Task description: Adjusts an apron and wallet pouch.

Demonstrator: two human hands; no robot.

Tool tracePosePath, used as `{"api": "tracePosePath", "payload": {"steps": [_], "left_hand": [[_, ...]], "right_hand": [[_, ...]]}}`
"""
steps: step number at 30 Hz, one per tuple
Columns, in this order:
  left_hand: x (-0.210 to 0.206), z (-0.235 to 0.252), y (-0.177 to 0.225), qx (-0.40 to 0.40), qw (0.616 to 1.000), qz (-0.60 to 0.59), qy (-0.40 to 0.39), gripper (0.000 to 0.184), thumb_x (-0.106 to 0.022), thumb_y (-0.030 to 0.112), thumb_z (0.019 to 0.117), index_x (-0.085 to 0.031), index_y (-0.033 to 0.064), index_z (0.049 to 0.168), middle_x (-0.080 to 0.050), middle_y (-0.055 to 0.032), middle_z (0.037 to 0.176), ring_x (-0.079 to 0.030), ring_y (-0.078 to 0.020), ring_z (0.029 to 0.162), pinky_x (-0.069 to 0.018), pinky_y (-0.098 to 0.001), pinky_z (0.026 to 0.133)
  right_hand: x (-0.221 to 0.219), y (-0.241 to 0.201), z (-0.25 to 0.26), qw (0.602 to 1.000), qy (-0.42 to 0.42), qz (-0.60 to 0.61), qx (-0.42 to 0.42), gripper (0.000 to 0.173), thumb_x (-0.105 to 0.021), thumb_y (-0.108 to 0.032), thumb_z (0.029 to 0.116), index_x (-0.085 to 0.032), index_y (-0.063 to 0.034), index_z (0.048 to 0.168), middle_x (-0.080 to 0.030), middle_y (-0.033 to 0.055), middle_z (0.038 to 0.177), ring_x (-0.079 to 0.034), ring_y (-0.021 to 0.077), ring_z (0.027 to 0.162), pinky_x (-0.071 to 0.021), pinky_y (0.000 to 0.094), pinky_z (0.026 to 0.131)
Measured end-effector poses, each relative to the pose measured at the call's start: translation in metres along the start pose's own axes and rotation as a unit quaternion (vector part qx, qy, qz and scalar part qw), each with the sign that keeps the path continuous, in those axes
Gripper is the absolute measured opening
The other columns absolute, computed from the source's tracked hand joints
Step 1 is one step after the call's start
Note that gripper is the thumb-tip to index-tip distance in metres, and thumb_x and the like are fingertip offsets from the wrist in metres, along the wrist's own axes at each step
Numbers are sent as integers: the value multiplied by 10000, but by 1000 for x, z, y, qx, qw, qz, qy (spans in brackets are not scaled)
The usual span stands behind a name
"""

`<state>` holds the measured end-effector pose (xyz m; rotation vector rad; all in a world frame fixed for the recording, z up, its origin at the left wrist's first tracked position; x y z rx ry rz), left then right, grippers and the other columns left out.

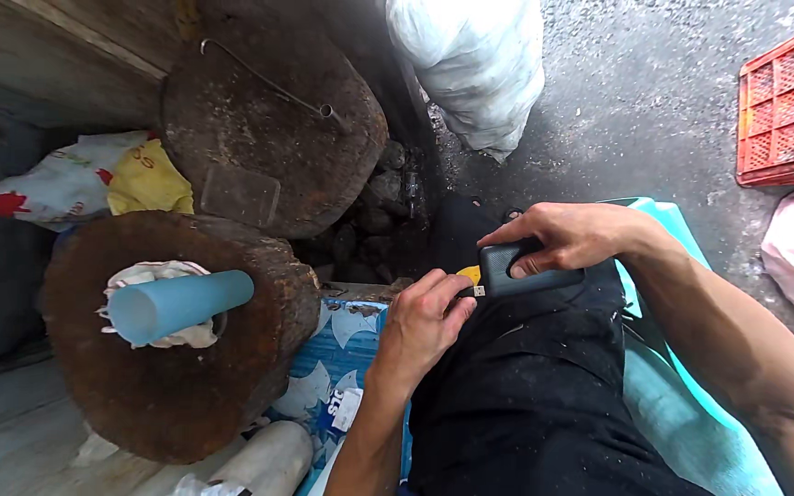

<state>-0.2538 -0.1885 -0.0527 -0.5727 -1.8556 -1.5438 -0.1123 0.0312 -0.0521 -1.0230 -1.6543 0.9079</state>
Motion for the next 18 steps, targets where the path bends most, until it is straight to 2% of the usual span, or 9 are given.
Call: {"api": "tracePosePath", "payload": {"steps": [6, 7, 11, 15, 18], "left_hand": [[-1, 1, 1, 7, 999, 17, -26, 217, -625, 286, 986, -757, 128, 1054, -701, -27, 898, -665, -116, 750, -572, -293, 684], [-2, 2, 1, 8, 999, 15, -31, 219, -623, 288, 989, -758, 129, 1057, -707, -25, 908, -672, -113, 764, -577, -290, 696], [-1, 0, 1, 9, 999, -1, -36, 228, -618, 291, 993, -760, 126, 1062, -713, -27, 920, -671, -114, 777, -573, -292, 706], [-1, -1, -1, 23, 999, -19, -34, 232, -618, 297, 994, -762, 129, 1062, -718, -16, 927, -672, -87, 779, -575, -263, 718], [0, -2, -1, 32, 998, -35, -34, 243, -617, 307, 994, -770, 131, 1066, -720, -10, 924, -673, -71, 788, -573, -250, 727]], "right_hand": [[1, -5, 6, 999, -14, -30, -29, 387, -743, -178, 933, -696, -128, 1314, -751, 12, 944, -694, 80, 775, -596, 307, 718], [2, -4, 7, 999, -28, -30, -32, 386, -735, -189, 947, -687, -136, 1326, -753, 3, 963, -698, 73, 800, -598, 307, 742], [4, 5, 12, 999, -50, 4, 7, 327, -725, -172, 937, -715, -120, 1260, -752, -8, 940, -695, 55, 795, -601, 294, 730], [5, 19, 17, 996, -81, 41, 13, 356, -715, -205, 949, -699, -130, 1296, -756, -7, 999, -703, 47, 849, -609, 294, 783], [-2, 18, 16, 995, -71, 64, 0, 333, -732, -174, 938, -716, -135, 1268, -764, -11, 965, -715, 63, 821, -621, 305, 757]]}}
Point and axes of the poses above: each hand's wrist, its own z-axis towards the middle knuckle, its own x-axis out of the back of the hand, y = z × x, the point moved 2 cm from there along z, towards the middle knuckle
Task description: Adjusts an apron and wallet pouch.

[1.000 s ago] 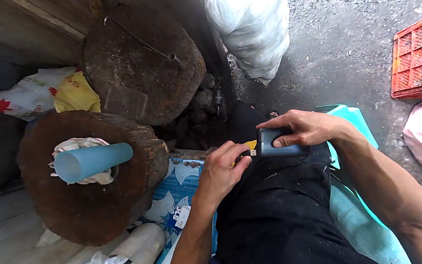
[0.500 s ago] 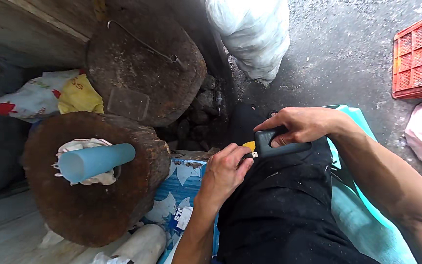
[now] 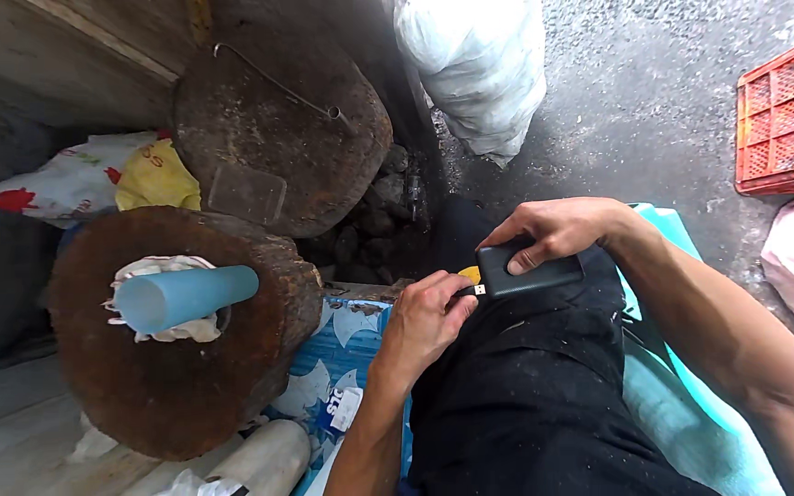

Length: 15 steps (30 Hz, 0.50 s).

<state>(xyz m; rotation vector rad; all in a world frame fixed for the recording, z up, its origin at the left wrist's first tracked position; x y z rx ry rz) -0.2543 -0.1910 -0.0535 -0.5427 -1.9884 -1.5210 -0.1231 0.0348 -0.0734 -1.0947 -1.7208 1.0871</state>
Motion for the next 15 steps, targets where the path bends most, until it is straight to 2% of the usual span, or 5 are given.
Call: {"api": "tracePosePath", "payload": {"steps": [4, 7, 10, 15], "left_hand": [[2, -1, 0, -1, 1000, 6, -5, 262, -600, 323, 1005, -777, 142, 1070, -719, -3, 915, -671, -72, 794, -567, -253, 734], [3, 0, 0, -4, 999, 32, -13, 260, -602, 315, 1001, -779, 146, 1089, -714, -15, 914, -679, -113, 802, -572, -296, 735], [0, -2, 0, 6, 999, 45, -13, 248, -606, 309, 998, -777, 154, 1088, -706, -14, 909, -678, -121, 775, -580, -321, 711], [-3, -3, 4, 21, 998, 63, 18, 238, -612, 307, 987, -774, 145, 1054, -712, -19, 892, -676, -133, 748, -577, -334, 683]], "right_hand": [[-5, 7, 2, 999, -1, 39, 12, 330, -715, -155, 934, -717, -106, 1260, -767, 4, 961, -718, 70, 822, -620, 299, 754], [-8, 8, 4, 998, -3, 57, 0, 331, -699, -124, 931, -712, -86, 1260, -763, 20, 959, -712, 69, 815, -605, 268, 734], [-11, 11, 6, 997, -17, 69, -10, 320, -696, -116, 944, -707, -88, 1263, -766, 22, 990, -722, 75, 853, -616, 275, 785], [-9, 17, 8, 995, -15, 99, -8, 323, -684, -106, 945, -707, -65, 1265, -769, 49, 997, -728, 99, 860, -615, 289, 801]]}}
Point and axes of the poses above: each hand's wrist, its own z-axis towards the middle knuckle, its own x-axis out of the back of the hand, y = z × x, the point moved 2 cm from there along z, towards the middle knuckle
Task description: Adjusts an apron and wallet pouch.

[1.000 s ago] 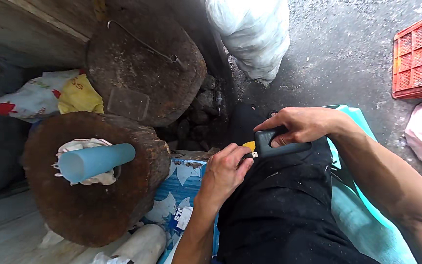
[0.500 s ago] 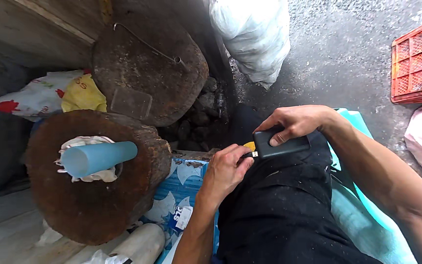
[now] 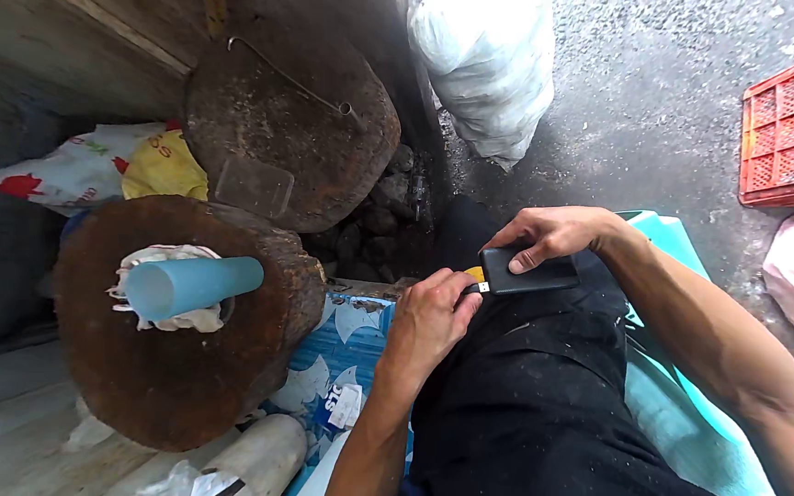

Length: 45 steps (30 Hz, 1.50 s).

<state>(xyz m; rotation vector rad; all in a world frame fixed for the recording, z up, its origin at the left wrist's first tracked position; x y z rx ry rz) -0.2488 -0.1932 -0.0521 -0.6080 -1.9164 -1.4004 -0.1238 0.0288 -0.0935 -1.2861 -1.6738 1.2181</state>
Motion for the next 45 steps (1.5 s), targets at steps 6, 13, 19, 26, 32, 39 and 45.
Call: {"api": "tracePosePath", "payload": {"steps": [6, 13, 19, 26, 32, 39, 45], "left_hand": [[-1, -1, -4, 40, 999, -15, -4, 280, -577, 343, 1011, -781, 157, 1060, -743, -10, 919, -702, -122, 817, -585, -342, 753], [2, -6, -2, 21, 996, -85, 29, 280, -591, 349, 1014, -779, 159, 1096, -735, 21, 940, -682, -48, 819, -576, -249, 752], [5, -11, 8, -19, 997, -59, 55, 266, -608, 350, 1009, -779, 165, 1092, -707, 10, 895, -666, -71, 773, -571, -268, 697], [2, -14, 22, -47, 997, -42, 46, 256, -593, 320, 1013, -765, 136, 1061, -709, -21, 881, -661, -122, 745, -558, -305, 665], [-3, -13, 20, -49, 997, -52, 41, 246, -602, 317, 1011, -764, 140, 1069, -704, -18, 883, -652, -117, 736, -551, -295, 656], [-1, -10, 11, -52, 993, -101, 37, 296, -546, 315, 1048, -770, 123, 1069, -743, -11, 935, -689, -74, 821, -572, -256, 742], [-3, -4, 4, -85, 971, -221, 37, 280, -560, 242, 1054, -752, 42, 1085, -739, -37, 976, -669, -27, 858, -559, -189, 792]], "right_hand": [[-4, 19, 6, 990, -12, 141, -21, 357, -614, -155, 949, -681, -7, 1267, -750, 86, 1048, -713, 110, 932, -595, 296, 855], [-21, 45, 7, 965, -15, 257, 54, 526, -751, -466, 865, -735, -67, 1206, -767, 31, 1045, -711, 51, 875, -593, 226, 765], [-27, 51, 10, 953, -47, 268, 135, 484, -747, -452, 889, -740, -91, 1213, -770, 6, 1039, -709, 32, 901, -590, 214, 791], [-29, 56, 12, 942, -56, 291, 158, 509, -768, -441, 876, -731, -95, 1247, -773, 21, 1065, -721, 51, 910, -602, 231, 803], [-28, 55, 12, 944, -58, 292, 145, 506, -773, -413, 880, -722, -73, 1251, -771, 36, 1068, -726, 66, 921, -608, 245, 814], [-26, 52, 9, 950, -37, 272, 152, 499, -738, -462, 901, -731, -91, 1235, -768, 7, 1043, -708, 32, 899, -592, 218, 786], [-29, 56, 14, 943, -37, 288, 166, 491, -736, -426, 911, -719, -78, 1256, -764, 34, 1092, -713, 51, 944, -592, 234, 822]]}}
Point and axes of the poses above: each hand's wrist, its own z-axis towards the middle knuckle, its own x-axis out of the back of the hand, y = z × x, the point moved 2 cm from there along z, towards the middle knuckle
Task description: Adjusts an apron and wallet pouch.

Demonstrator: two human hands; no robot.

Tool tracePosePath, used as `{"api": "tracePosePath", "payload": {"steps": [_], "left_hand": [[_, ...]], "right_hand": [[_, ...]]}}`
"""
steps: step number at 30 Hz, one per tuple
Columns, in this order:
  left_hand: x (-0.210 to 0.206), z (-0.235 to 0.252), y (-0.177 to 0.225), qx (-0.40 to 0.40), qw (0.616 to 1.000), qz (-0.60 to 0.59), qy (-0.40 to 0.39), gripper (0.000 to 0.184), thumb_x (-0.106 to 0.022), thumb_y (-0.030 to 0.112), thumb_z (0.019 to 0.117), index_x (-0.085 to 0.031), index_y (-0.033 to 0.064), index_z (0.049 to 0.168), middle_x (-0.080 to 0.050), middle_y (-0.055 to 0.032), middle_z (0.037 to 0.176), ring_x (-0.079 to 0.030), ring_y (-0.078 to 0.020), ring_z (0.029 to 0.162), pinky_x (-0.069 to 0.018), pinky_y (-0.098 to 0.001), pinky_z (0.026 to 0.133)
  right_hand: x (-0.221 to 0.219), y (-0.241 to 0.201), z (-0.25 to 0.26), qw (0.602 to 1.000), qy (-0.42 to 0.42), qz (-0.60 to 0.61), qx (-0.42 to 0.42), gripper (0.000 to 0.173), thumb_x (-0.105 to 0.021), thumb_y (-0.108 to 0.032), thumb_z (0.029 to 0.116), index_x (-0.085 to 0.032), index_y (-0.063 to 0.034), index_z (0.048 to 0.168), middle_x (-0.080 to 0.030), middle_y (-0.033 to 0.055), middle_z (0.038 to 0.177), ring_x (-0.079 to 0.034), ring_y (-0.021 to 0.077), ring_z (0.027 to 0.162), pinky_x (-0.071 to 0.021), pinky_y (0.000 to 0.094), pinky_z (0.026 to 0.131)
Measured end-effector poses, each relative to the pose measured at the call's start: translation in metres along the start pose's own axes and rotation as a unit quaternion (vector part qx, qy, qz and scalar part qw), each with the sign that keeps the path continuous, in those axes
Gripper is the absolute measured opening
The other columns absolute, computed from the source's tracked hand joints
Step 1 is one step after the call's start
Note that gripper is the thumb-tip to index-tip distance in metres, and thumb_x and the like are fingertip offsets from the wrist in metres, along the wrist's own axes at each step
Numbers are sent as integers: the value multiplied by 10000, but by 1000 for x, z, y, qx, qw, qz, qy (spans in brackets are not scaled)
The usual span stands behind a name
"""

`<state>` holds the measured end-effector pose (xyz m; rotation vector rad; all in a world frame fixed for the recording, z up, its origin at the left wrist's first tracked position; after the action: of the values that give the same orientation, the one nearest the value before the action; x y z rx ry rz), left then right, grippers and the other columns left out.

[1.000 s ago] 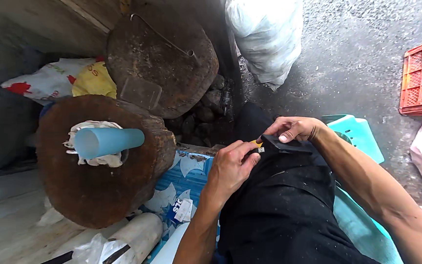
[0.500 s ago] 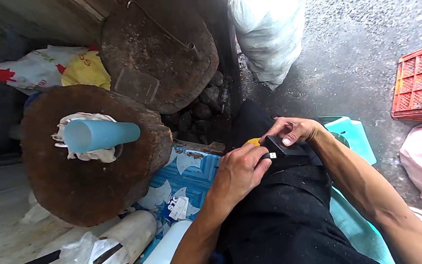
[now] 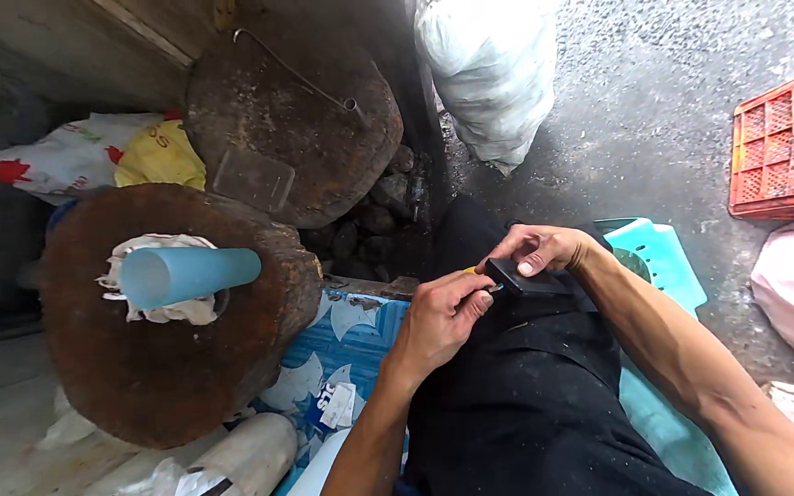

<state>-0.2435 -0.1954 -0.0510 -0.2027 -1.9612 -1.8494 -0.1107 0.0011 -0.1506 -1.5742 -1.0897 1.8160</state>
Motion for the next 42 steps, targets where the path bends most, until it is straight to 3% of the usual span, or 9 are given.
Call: {"api": "tracePosePath", "payload": {"steps": [5, 9, 13, 19, 30, 35, 42], "left_hand": [[0, 0, -4, -12, 999, -32, -16, 275, -578, 251, 1050, -740, 31, 1084, -726, -36, 988, -665, -29, 886, -558, -185, 795], [-2, 2, 1, -14, 1000, 5, 2, 252, -595, 245, 1034, -744, 46, 1065, -727, -32, 964, -669, -32, 863, -563, -183, 779], [-9, 5, 6, -21, 999, 47, 11, 259, -591, 273, 1033, -748, 70, 1070, -729, -31, 964, -677, -45, 862, -570, -195, 781], [-15, 2, 14, -29, 996, 88, 11, 267, -580, 299, 1031, -751, 97, 1069, -721, -26, 940, -670, -63, 823, -564, -214, 737], [-15, 2, 9, -21, 995, 94, 17, 255, -585, 281, 1027, -752, 93, 1071, -726, -34, 950, -678, -69, 839, -570, -225, 758], [-11, 2, 6, -2, 993, 115, 13, 270, -579, 307, 1027, -756, 110, 1078, -732, -19, 968, -685, -65, 866, -573, -228, 774], [-7, -1, 4, 8, 991, 132, 18, 274, -578, 323, 1027, -753, 121, 1089, -727, -11, 969, -675, -54, 837, -567, -219, 747]], "right_hand": [[-2, -3, 2, 1000, -7, 1, -1, 564, -732, -468, 904, -698, -54, 1285, -753, 57, 1135, -713, 88, 985, -594, 264, 855], [-8, 0, 4, 998, -30, 57, 23, 595, -705, -496, 913, -680, -46, 1300, -742, 38, 948, -667, 48, 685, -544, 195, 559], [-7, 15, 2, 991, -46, 108, 69, 631, -691, -528, 914, -654, -64, 1339, -724, 49, 892, -633, 64, 606, -498, 186, 486], [-8, 21, -4, 986, -44, 128, 99, 621, -665, -534, 921, -651, -97, 1362, -727, 39, 873, -628, 65, 589, -496, 192, 487], [-11, 22, 0, 990, -41, 107, 77, 624, -677, -507, 929, -643, -50, 1353, -727, 58, 919, -632, 55, 629, -500, 184, 514], [-14, 14, 2, 994, -29, 85, 62, 475, -679, -397, 951, -684, -69, 1293, -742, 36, 1058, -667, 27, 739, -539, 186, 598], [-11, 15, 3, 997, -14, 57, 56, 454, -681, -382, 952, -692, -55, 1267, -735, 41, 1080, -677, 44, 853, -565, 227, 726]]}}
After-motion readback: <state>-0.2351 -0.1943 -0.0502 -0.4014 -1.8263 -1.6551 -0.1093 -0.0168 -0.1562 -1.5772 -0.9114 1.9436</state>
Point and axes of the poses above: each hand's wrist, its own z-axis towards the middle knuckle, its own x-axis out of the back of the hand, y = z × x, the point moved 2 cm from there along z, towards the middle knuckle
